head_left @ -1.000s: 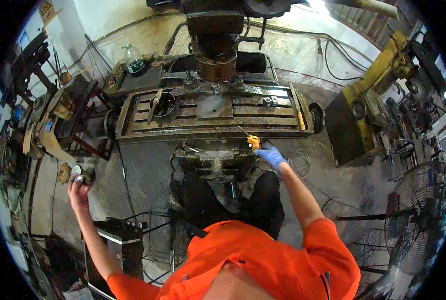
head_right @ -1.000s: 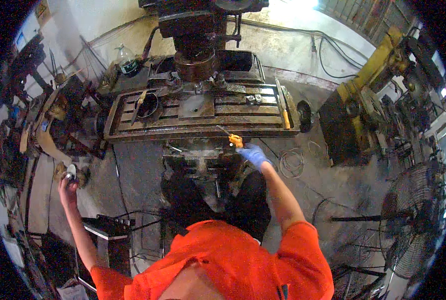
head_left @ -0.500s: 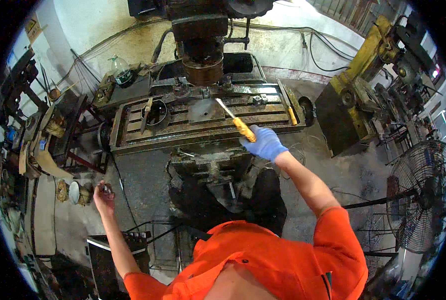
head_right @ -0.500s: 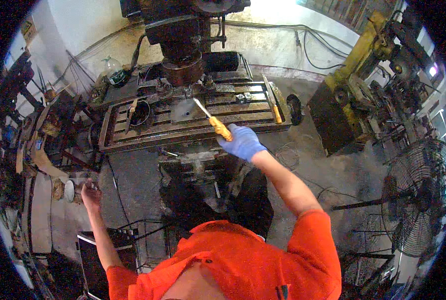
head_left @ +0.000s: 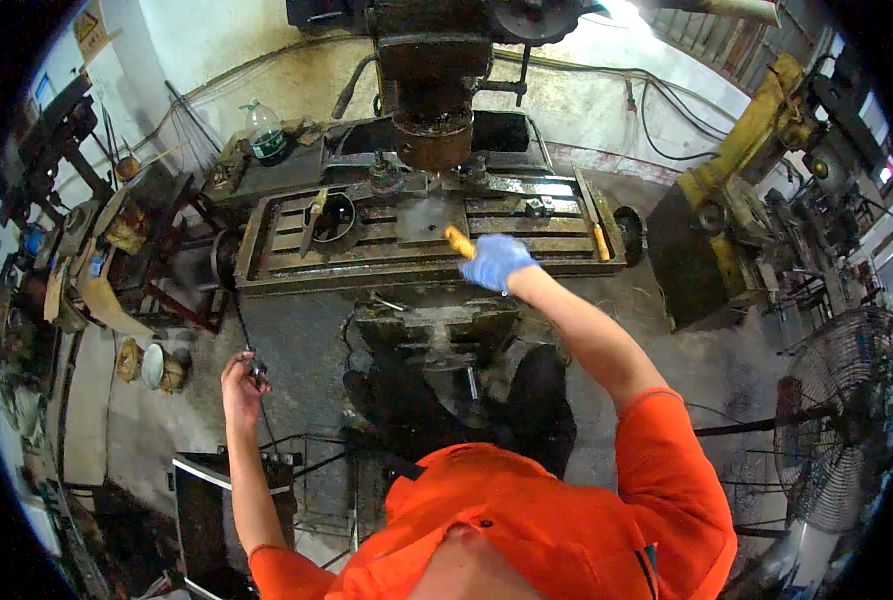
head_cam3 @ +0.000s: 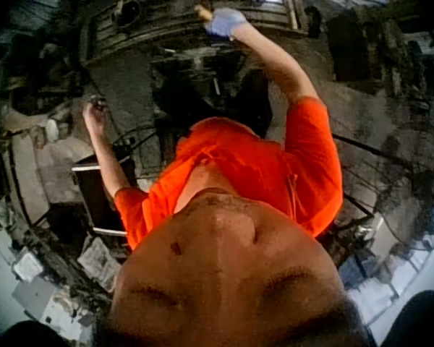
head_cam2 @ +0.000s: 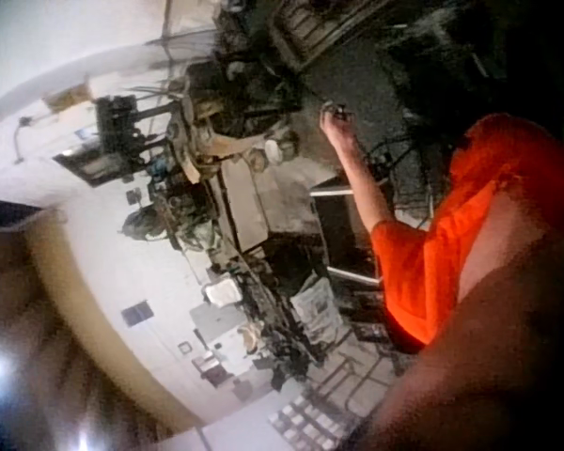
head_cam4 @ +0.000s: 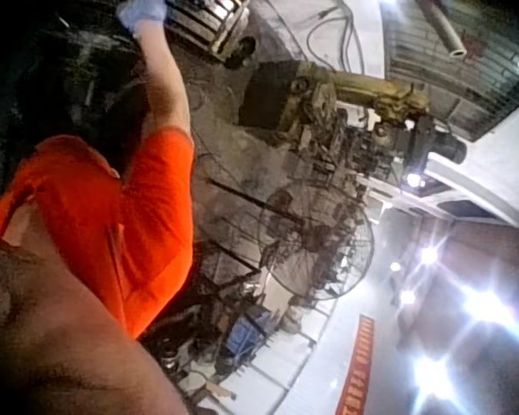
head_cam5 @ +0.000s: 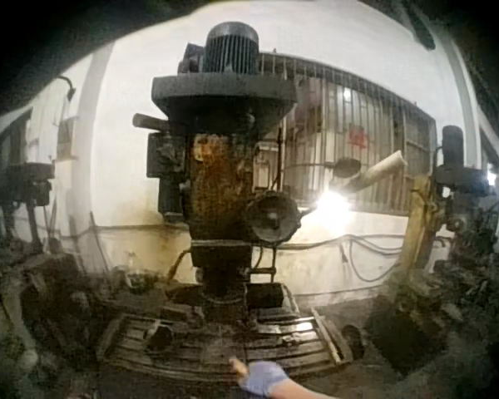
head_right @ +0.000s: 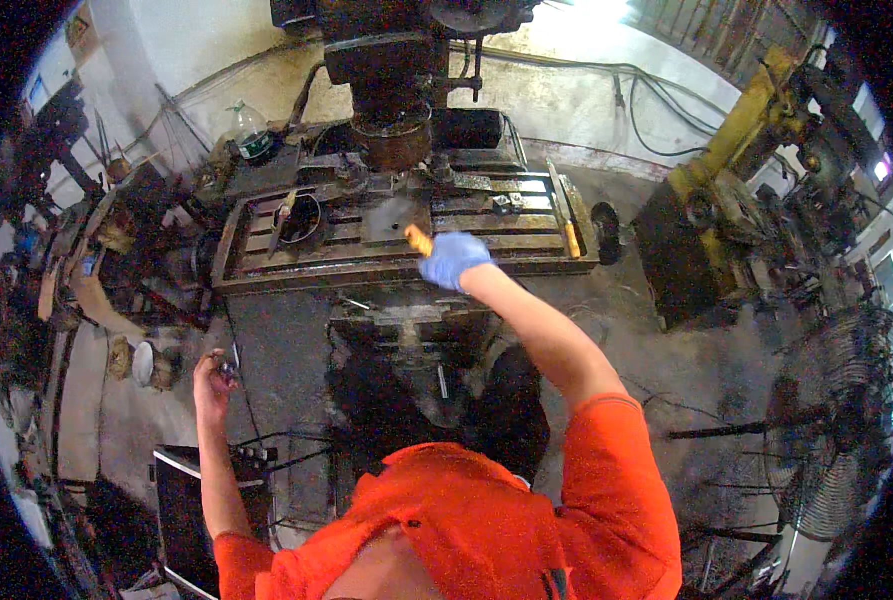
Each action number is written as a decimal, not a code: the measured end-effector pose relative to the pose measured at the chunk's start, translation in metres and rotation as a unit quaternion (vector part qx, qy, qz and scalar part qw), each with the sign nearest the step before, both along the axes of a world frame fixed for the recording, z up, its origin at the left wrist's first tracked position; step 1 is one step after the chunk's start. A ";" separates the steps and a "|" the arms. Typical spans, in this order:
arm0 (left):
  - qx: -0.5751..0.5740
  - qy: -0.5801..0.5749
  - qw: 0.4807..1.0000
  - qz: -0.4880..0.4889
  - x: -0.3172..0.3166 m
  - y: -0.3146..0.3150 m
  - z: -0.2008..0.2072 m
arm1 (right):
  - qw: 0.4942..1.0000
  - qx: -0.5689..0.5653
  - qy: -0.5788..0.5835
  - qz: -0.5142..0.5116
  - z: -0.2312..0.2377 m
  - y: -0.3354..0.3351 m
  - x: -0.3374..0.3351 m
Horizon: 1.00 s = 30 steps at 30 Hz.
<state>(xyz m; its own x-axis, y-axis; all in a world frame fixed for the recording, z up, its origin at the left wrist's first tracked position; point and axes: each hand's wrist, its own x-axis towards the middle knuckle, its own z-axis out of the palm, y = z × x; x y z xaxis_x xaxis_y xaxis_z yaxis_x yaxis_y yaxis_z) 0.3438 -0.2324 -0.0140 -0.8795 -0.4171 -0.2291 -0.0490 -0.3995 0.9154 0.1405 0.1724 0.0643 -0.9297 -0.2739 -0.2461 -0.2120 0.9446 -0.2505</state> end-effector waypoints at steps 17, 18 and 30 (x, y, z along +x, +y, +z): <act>-0.146 0.032 0.937 -0.316 -0.186 0.212 0.020 | 0.992 -0.078 -0.016 0.100 0.028 0.089 0.095; -0.187 0.062 0.930 -0.312 -0.198 0.211 0.023 | 0.989 -0.129 -0.023 0.070 0.033 0.093 0.085; -0.696 0.181 0.683 -0.125 -0.279 0.221 0.017 | 0.919 -0.389 -0.011 -0.066 -0.114 0.108 -0.010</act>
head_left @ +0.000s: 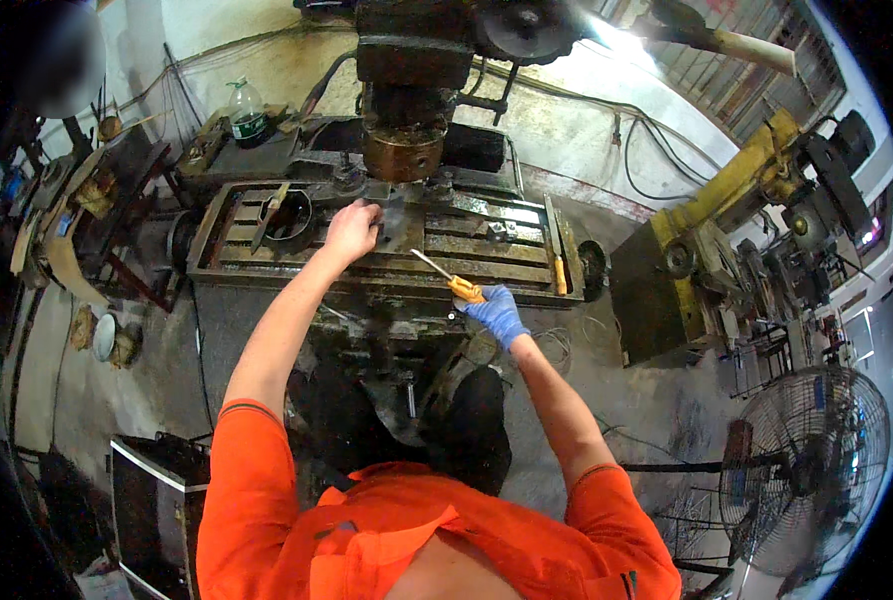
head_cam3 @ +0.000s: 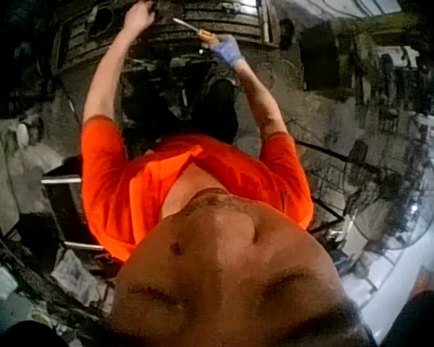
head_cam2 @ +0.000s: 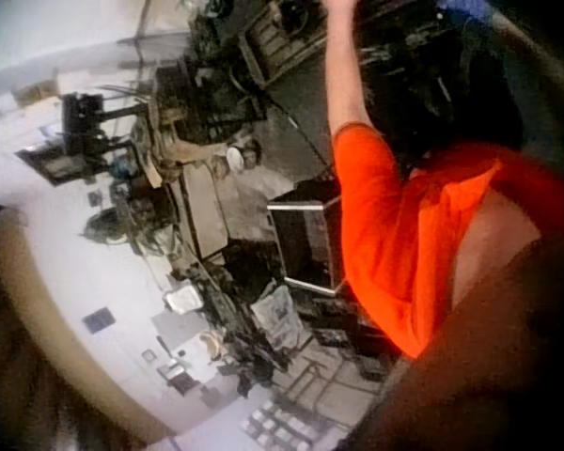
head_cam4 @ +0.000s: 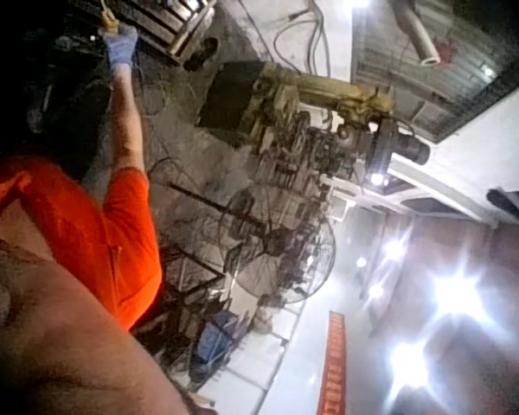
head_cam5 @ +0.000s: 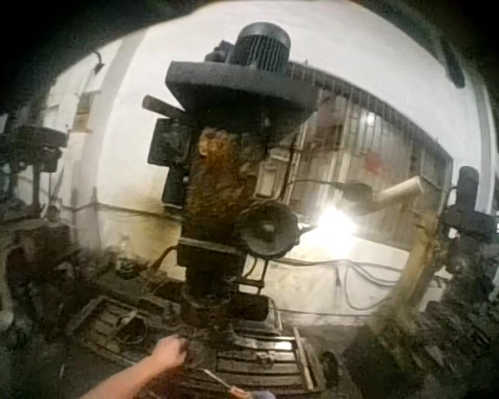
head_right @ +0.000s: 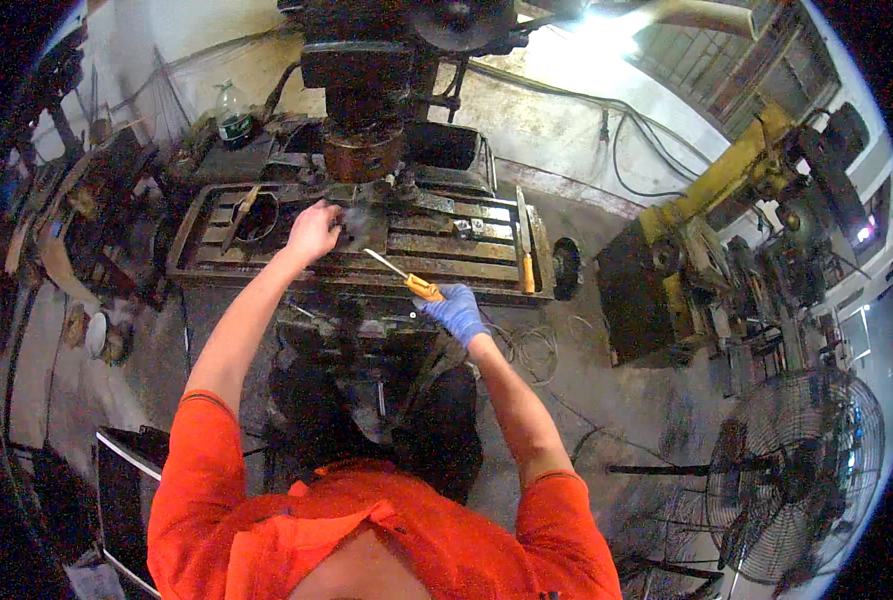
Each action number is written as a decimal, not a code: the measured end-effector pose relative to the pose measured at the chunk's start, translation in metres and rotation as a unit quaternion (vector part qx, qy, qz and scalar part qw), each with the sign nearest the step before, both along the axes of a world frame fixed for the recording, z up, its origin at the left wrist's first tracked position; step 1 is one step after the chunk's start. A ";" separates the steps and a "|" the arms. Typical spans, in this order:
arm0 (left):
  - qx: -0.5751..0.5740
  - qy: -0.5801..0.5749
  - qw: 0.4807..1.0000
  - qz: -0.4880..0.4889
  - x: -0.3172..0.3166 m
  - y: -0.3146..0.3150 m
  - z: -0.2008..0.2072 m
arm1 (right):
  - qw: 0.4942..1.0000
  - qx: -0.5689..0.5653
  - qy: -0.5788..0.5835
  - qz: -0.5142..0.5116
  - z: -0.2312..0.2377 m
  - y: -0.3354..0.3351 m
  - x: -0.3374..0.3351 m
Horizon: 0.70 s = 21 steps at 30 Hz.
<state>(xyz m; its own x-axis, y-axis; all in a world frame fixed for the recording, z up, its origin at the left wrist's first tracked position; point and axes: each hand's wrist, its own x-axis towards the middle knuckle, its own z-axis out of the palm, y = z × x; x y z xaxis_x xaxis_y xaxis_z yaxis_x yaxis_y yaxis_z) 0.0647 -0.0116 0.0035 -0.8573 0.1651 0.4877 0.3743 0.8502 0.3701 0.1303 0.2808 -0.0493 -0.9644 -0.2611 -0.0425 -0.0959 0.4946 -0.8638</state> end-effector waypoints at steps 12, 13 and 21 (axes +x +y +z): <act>-0.051 0.029 0.998 0.019 -0.029 0.012 -0.008 | 0.988 0.124 0.005 -0.097 0.043 0.025 0.051; -0.050 0.035 0.998 0.024 -0.034 0.014 -0.011 | 0.989 0.099 0.012 -0.106 0.056 0.026 0.058; -0.005 -0.043 0.981 0.188 -0.041 0.035 -0.003 | 0.965 0.101 0.166 -0.175 0.147 0.073 0.045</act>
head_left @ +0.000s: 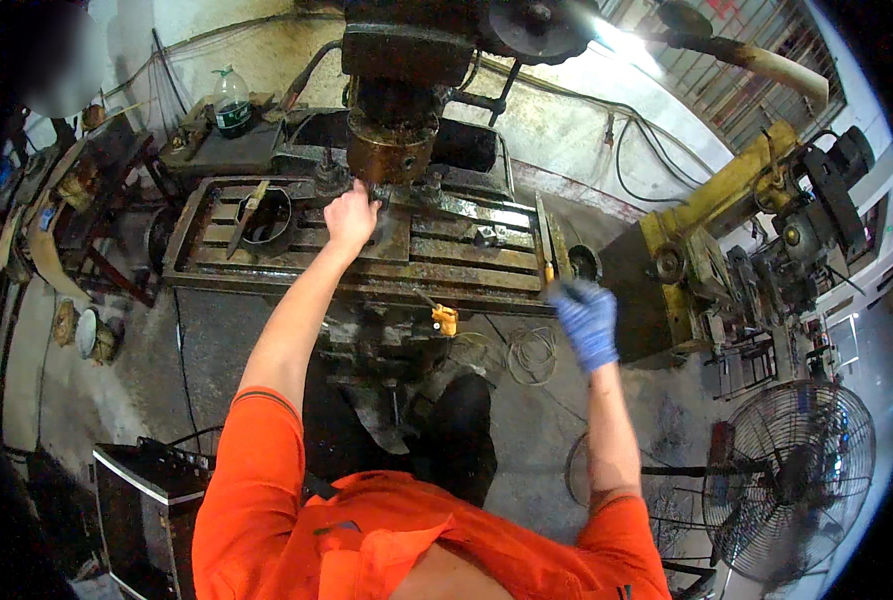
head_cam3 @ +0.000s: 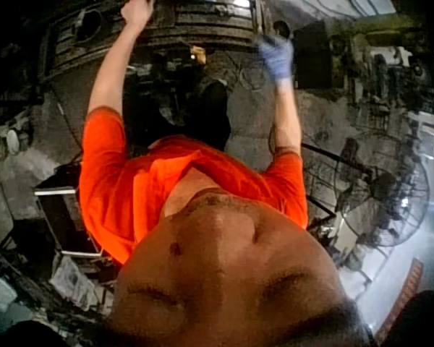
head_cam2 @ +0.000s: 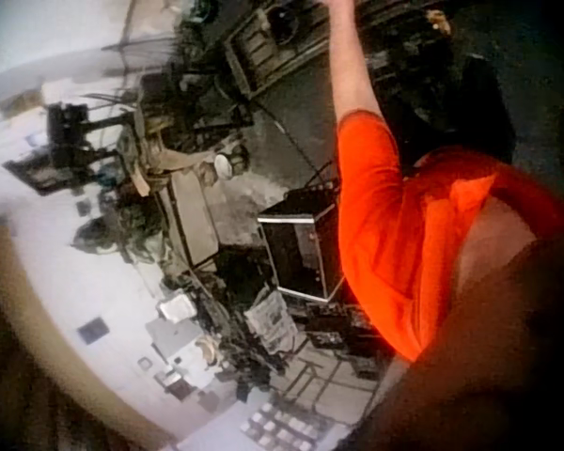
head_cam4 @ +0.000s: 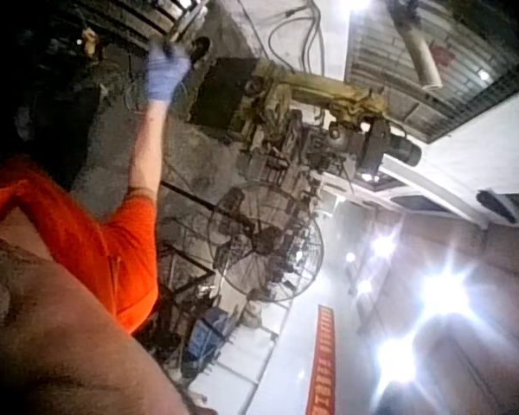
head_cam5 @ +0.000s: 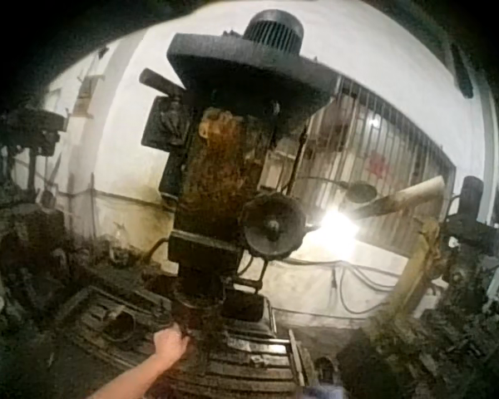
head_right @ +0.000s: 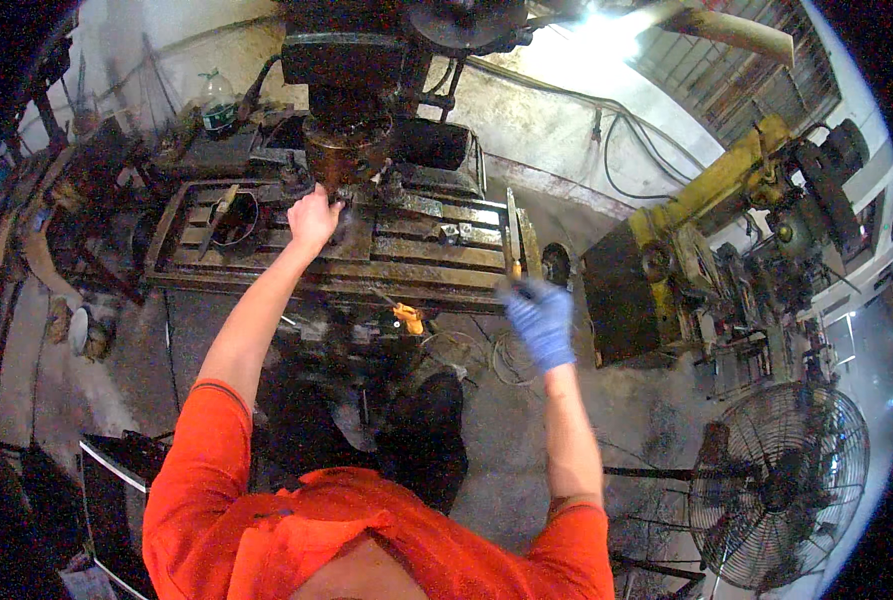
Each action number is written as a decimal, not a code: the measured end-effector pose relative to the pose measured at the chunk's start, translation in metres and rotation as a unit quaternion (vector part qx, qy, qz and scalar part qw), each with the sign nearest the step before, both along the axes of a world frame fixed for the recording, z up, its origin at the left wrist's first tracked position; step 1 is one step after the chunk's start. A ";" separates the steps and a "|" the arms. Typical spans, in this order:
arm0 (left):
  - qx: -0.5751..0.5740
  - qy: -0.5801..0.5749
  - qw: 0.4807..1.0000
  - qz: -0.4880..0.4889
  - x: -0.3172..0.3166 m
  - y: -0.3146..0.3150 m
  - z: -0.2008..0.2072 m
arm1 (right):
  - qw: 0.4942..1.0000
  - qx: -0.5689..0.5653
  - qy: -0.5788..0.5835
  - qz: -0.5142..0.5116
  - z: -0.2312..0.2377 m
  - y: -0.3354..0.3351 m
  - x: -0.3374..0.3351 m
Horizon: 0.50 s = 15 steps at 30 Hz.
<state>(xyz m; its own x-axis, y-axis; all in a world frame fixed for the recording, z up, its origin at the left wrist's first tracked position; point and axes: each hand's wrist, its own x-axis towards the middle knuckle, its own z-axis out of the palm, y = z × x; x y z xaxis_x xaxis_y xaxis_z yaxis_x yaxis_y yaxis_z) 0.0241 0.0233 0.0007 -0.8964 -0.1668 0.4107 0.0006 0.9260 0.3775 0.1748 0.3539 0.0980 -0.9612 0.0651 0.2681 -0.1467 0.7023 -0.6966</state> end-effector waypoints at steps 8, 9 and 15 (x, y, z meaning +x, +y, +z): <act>0.016 -0.033 0.999 -0.002 -0.008 -0.012 -0.002 | 0.739 -0.343 0.352 0.462 0.279 0.019 -0.061; 0.011 -0.026 1.000 -0.005 -0.009 -0.010 0.000 | 0.798 -0.213 0.442 0.350 0.288 0.012 -0.054; -0.003 -0.005 1.000 0.009 -0.007 -0.019 -0.013 | 0.781 -0.340 0.460 0.250 0.210 -0.012 -0.026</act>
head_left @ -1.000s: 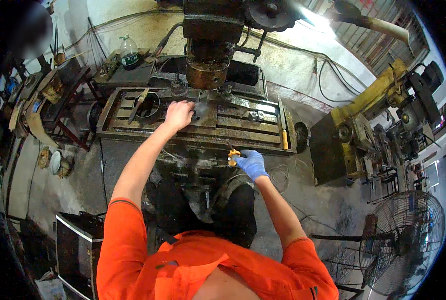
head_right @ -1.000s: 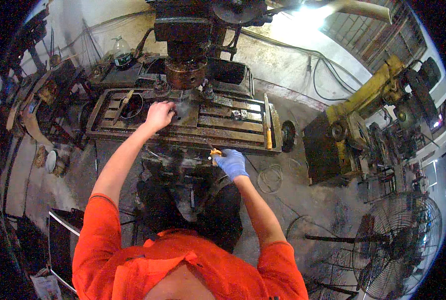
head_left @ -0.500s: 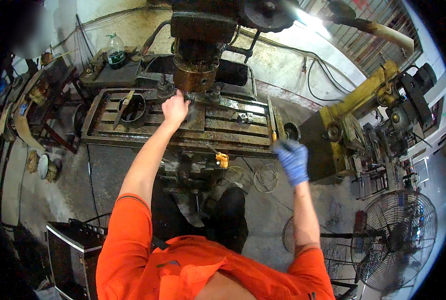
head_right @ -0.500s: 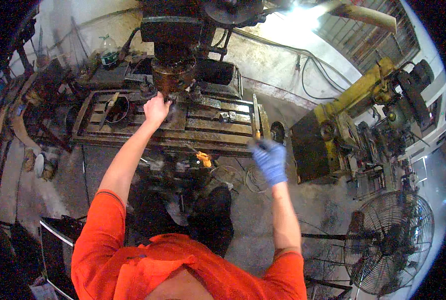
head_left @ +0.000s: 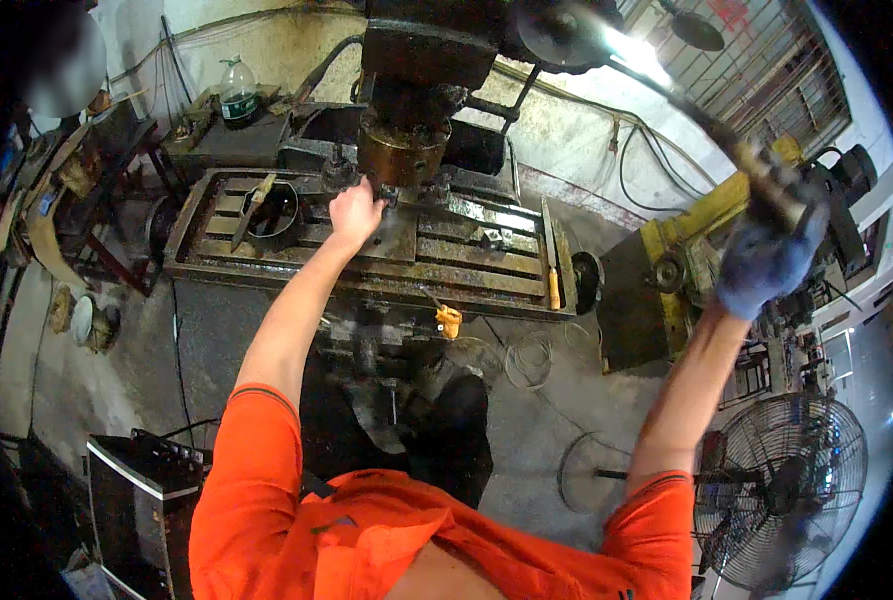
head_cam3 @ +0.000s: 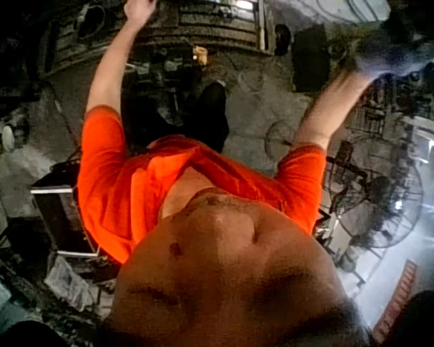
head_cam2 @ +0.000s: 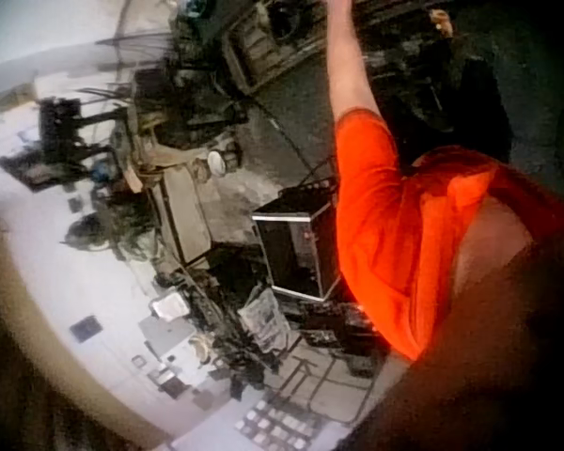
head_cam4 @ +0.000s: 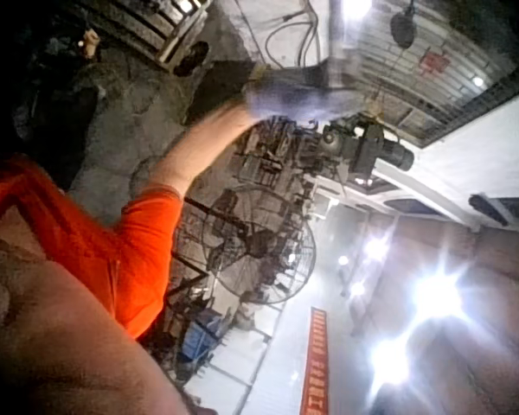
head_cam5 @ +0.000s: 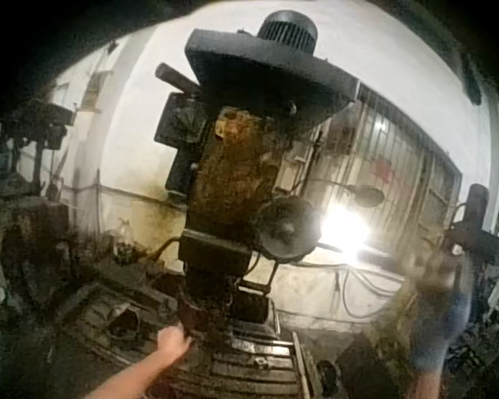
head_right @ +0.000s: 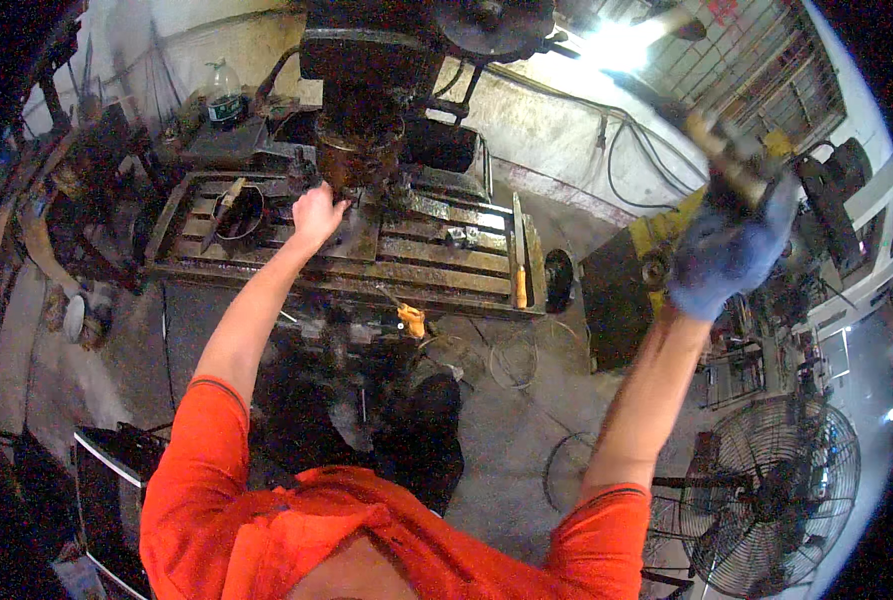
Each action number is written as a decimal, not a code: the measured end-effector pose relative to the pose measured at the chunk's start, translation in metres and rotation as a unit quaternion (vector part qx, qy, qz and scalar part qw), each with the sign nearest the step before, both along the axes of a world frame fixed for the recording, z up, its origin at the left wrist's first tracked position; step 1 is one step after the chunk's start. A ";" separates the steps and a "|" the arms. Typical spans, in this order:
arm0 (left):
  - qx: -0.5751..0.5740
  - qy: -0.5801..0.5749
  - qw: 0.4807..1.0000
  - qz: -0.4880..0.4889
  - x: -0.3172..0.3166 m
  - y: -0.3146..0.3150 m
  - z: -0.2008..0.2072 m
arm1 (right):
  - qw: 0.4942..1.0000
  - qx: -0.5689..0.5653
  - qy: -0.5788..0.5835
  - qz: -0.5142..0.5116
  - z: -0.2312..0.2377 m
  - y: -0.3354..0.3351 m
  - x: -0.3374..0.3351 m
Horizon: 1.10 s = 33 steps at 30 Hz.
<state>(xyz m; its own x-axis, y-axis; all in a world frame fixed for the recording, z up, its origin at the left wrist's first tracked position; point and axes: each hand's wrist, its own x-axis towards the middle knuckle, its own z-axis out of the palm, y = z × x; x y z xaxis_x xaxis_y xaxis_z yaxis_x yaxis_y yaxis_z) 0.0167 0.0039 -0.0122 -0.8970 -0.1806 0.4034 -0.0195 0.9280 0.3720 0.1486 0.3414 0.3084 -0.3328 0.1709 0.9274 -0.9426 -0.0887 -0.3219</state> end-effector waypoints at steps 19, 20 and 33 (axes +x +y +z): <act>0.109 0.125 0.984 -0.071 0.093 -0.097 0.040 | 0.984 0.025 0.006 -0.176 -0.092 -0.011 0.021; 0.107 0.132 0.984 -0.058 0.109 -0.112 0.043 | 0.990 0.007 0.001 -0.144 -0.093 -0.008 0.018; 0.153 0.095 0.982 0.051 0.227 -0.204 0.031 | 0.981 -0.026 -0.046 -0.187 -0.109 -0.014 0.021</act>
